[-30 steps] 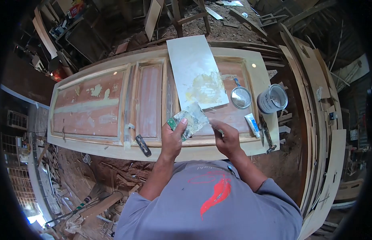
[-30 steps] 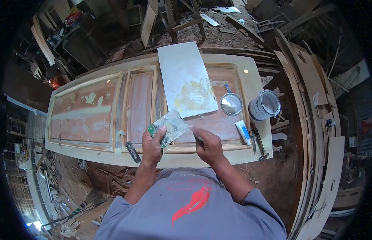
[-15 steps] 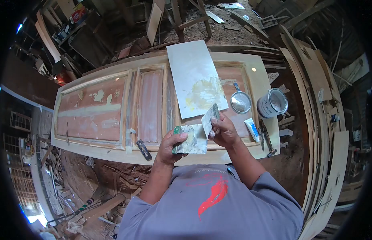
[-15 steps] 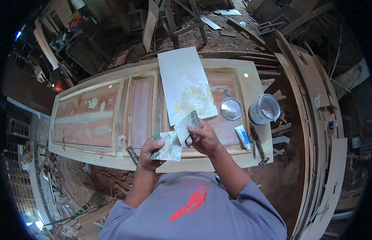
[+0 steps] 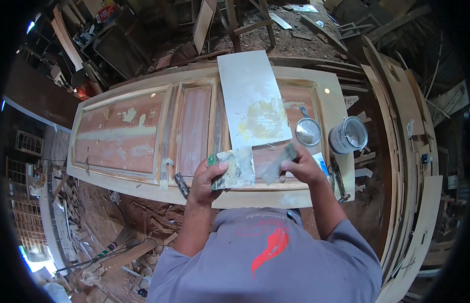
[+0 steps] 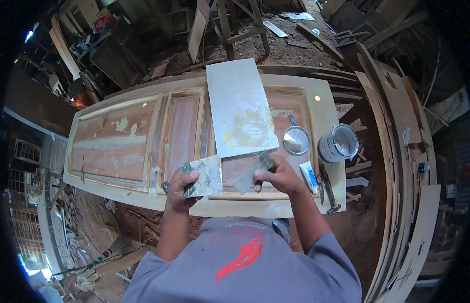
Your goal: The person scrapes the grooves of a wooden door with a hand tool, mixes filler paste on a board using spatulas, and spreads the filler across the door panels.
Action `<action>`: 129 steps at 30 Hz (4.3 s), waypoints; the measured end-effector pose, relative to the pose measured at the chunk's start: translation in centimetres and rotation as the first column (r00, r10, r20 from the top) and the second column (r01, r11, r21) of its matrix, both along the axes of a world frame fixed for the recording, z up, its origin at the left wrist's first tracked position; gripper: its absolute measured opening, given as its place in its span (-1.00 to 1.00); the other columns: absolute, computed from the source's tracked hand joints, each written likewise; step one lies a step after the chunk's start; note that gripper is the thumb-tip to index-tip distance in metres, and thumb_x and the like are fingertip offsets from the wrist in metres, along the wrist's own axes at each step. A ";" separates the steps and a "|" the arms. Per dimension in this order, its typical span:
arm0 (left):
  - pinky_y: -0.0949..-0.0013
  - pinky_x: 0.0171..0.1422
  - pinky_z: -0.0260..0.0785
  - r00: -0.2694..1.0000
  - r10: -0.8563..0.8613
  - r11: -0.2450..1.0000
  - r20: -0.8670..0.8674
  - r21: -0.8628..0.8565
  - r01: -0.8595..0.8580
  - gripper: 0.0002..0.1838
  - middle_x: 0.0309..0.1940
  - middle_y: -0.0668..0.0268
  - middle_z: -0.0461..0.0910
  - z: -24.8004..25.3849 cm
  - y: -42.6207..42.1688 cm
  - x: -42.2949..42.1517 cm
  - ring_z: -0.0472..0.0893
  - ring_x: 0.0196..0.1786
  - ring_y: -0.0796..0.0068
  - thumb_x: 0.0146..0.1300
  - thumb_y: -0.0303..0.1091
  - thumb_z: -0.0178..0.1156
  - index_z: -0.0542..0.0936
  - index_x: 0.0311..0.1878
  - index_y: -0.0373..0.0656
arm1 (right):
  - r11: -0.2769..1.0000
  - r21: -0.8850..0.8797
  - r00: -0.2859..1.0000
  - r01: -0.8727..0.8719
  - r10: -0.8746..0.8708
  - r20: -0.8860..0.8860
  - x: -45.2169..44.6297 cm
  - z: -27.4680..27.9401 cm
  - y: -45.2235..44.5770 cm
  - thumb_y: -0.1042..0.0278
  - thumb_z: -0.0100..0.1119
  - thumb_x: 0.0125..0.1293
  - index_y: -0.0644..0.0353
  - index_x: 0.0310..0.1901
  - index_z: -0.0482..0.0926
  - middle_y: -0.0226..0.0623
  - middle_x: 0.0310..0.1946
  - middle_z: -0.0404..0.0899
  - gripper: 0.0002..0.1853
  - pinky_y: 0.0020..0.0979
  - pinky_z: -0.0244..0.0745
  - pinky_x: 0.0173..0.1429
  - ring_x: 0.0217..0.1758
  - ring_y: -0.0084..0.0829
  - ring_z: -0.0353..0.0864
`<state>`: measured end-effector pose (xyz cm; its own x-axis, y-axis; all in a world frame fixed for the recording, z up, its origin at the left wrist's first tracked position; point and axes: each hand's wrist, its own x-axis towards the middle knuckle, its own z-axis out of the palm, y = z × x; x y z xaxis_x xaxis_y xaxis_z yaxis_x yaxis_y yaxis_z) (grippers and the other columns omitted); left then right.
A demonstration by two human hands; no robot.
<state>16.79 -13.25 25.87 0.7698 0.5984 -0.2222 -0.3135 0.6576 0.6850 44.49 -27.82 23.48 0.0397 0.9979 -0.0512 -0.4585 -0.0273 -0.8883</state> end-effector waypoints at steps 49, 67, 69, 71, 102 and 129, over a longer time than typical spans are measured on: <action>0.42 0.05 0.57 0.895 0.407 0.769 -0.185 0.599 -0.225 -0.68 -0.06 0.25 0.75 1.0 -4.5 3.4 0.70 -0.08 0.58 0.56 -0.41 0.22 0.63 0.24 -0.42 | 0.765 0.628 0.188 0.142 -0.644 0.741 -6.5 3.0 -0.6 0.67 0.37 0.12 0.08 0.16 0.81 -0.05 0.17 0.70 -0.47 -0.12 0.69 0.22 0.17 -0.02 0.75; 0.46 -0.08 0.57 0.949 0.027 0.870 -0.313 0.475 0.132 -0.71 -0.20 0.34 0.73 -0.6 -4.6 5.9 0.67 -0.25 0.61 0.51 -0.35 0.28 0.65 0.15 -0.35 | 0.649 0.217 0.646 0.729 -0.757 0.098 0.7 5.3 -10.1 0.46 0.28 0.54 0.39 0.19 0.68 -0.05 -0.03 0.79 -0.72 -0.25 0.76 0.15 -0.02 -0.29 0.83; 0.43 -0.01 0.58 0.943 -0.257 0.934 -0.211 0.198 0.298 -0.69 -0.14 0.31 0.74 -1.6 -5.9 8.2 0.70 -0.17 0.56 0.51 -0.35 0.27 0.64 0.17 -0.35 | 0.650 0.054 0.650 0.758 -0.749 -0.127 0.6 5.3 -13.3 0.35 0.26 0.57 0.37 0.23 0.62 -0.10 -0.13 0.78 -0.66 -0.31 0.77 -0.03 -0.18 -0.35 0.82; 0.37 0.02 0.62 0.849 -0.517 0.853 -0.108 0.022 0.522 -0.67 -0.09 0.25 0.75 -2.8 -6.7 10.2 0.75 -0.13 0.49 0.50 -0.33 0.26 0.62 0.19 -0.35 | 0.633 -0.053 0.589 0.772 -0.745 -0.312 -0.3 3.4 -15.2 0.28 0.24 0.57 0.37 0.23 0.58 -0.14 -0.25 0.77 -0.63 -0.41 0.75 -0.25 -0.33 -0.40 0.80; 0.28 0.03 0.55 0.687 -0.459 0.159 -0.563 0.709 0.687 -0.65 -0.26 0.18 0.77 0.4 -33.7 15.4 0.69 -0.15 0.53 0.54 -0.32 0.22 0.67 0.23 -0.37 | 0.040 0.357 -0.325 0.933 -0.327 0.887 -11.2 -0.4 -42.9 0.37 0.39 0.47 0.26 -0.06 0.69 -0.32 -0.33 0.77 -0.85 -0.34 0.69 -0.19 -0.31 -0.48 0.76; 0.34 -0.07 0.50 0.880 -0.238 0.421 -0.412 0.772 0.475 -0.71 -0.28 0.31 0.72 0.9 -34.8 10.3 0.62 -0.20 0.57 0.55 -0.31 0.25 0.68 0.12 -0.35 | 0.197 -0.041 0.167 0.979 -0.678 0.715 -5.4 -7.2 -44.1 0.40 0.29 0.52 0.21 -0.15 0.59 -0.33 -0.37 0.72 -0.90 -0.42 0.60 -0.40 -0.44 -0.55 0.68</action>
<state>27.05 -48.01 26.77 0.9639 0.2635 0.0376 0.0299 -0.2478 0.9684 39.11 -71.95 16.31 0.9898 0.1338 -0.0484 -0.0026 -0.3229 -0.9464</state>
